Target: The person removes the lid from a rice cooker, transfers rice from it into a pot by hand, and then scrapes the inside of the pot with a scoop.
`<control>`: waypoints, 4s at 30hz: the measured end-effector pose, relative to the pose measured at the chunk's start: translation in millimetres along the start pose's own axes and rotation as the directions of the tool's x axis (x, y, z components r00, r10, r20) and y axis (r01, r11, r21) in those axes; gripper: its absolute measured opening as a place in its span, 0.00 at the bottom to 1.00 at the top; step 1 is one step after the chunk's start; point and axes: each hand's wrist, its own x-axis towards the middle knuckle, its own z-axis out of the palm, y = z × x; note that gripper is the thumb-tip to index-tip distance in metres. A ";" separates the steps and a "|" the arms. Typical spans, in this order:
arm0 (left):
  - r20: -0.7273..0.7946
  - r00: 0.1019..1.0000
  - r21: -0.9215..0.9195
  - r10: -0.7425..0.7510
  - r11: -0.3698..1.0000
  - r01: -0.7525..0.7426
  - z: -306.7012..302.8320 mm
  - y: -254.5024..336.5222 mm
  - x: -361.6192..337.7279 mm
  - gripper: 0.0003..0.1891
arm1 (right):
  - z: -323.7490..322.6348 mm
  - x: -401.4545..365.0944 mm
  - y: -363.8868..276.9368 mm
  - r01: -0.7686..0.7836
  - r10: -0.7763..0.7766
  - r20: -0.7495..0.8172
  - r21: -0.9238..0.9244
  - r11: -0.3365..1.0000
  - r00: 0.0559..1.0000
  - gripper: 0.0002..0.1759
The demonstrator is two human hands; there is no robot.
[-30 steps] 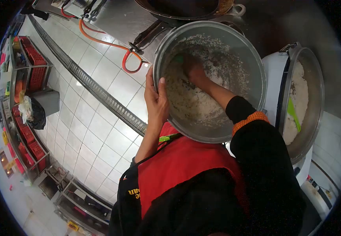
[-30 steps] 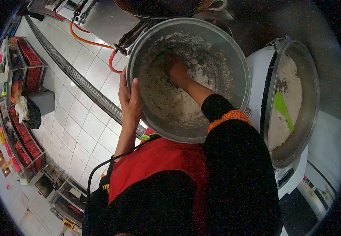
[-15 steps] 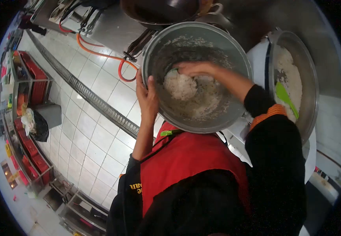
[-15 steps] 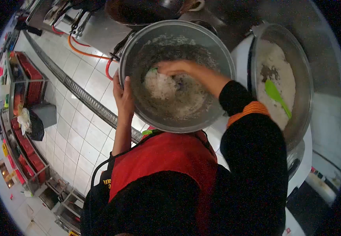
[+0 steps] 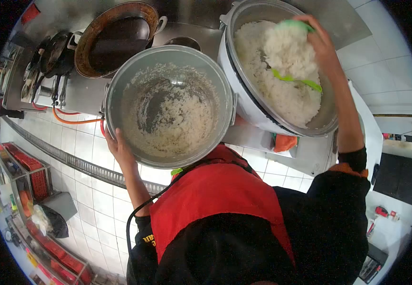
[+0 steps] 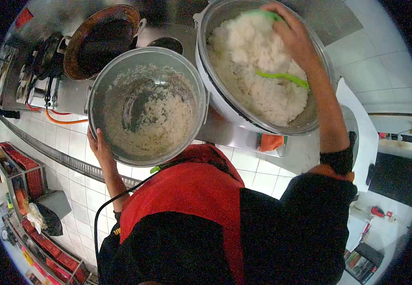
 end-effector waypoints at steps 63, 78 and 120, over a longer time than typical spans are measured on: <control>-0.083 0.994 0.011 0.067 0.998 -0.066 10.1 -11.2 -1.3 0.19 | 243.1 48.6 -111.0 -0.674 0.175 0.678 0.596 0.438 0.714 0.33; -0.042 0.999 -0.016 -0.001 1.000 0.001 6.2 -8.4 -1.5 0.24 | 45.7 -61.9 10.0 -0.104 -0.105 -0.316 -0.578 0.809 0.943 0.27; -0.116 0.993 -0.026 0.038 0.999 -0.042 12.3 -5.2 3.9 0.18 | 396.8 59.5 -47.1 -0.336 -0.065 0.987 0.112 0.935 0.148 0.28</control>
